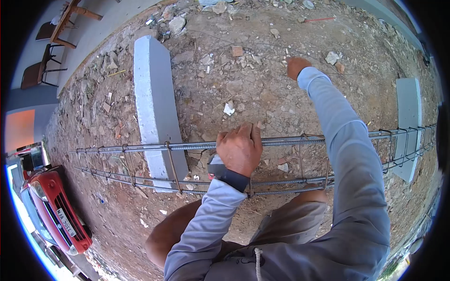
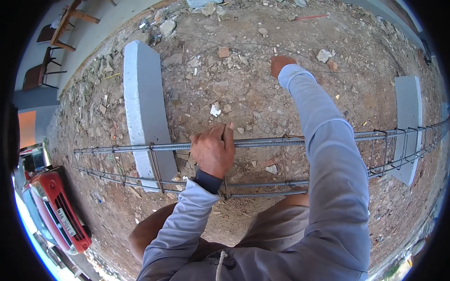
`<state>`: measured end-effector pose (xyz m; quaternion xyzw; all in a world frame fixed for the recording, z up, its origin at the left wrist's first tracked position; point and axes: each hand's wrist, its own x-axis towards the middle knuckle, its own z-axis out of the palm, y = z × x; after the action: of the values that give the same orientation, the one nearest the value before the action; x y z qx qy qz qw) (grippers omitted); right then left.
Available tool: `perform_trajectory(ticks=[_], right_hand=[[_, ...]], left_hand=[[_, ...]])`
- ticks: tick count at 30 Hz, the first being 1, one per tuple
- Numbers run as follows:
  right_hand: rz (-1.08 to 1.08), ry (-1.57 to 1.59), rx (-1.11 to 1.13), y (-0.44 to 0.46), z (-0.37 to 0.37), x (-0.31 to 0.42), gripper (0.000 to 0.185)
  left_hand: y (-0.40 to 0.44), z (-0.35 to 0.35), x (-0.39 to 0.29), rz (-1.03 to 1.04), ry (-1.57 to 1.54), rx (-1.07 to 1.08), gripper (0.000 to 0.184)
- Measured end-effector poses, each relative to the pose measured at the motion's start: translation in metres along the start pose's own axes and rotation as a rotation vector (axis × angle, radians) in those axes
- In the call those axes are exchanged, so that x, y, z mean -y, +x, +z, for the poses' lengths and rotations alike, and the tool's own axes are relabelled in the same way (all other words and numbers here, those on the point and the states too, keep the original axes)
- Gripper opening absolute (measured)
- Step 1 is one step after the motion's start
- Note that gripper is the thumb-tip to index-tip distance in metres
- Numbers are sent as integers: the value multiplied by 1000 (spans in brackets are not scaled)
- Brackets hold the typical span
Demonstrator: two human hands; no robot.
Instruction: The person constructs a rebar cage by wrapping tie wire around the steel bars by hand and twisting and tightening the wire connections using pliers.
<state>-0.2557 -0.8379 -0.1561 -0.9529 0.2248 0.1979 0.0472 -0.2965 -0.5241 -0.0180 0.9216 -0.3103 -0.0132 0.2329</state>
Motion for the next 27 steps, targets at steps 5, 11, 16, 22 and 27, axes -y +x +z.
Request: perform_trajectory(ticks=[5,11,16,22,27], right_hand=[[3,-125,-127,55,57,8,45],[-36,-110,139,35,59,29,40],[-154,-47,68,14,-5,27,31],[-318,92,-519,-53,-108,11,29],[-547,138,-515,-156,-189,10,19]], left_hand=[[3,1,5,23,-100,-45,21],[5,-2,4,15,-159,-50,14],[1,5,6,-5,-132,-52,16],[0,1,1,-72,-53,-36,26],[-4,-3,2,-66,-48,-38,35]])
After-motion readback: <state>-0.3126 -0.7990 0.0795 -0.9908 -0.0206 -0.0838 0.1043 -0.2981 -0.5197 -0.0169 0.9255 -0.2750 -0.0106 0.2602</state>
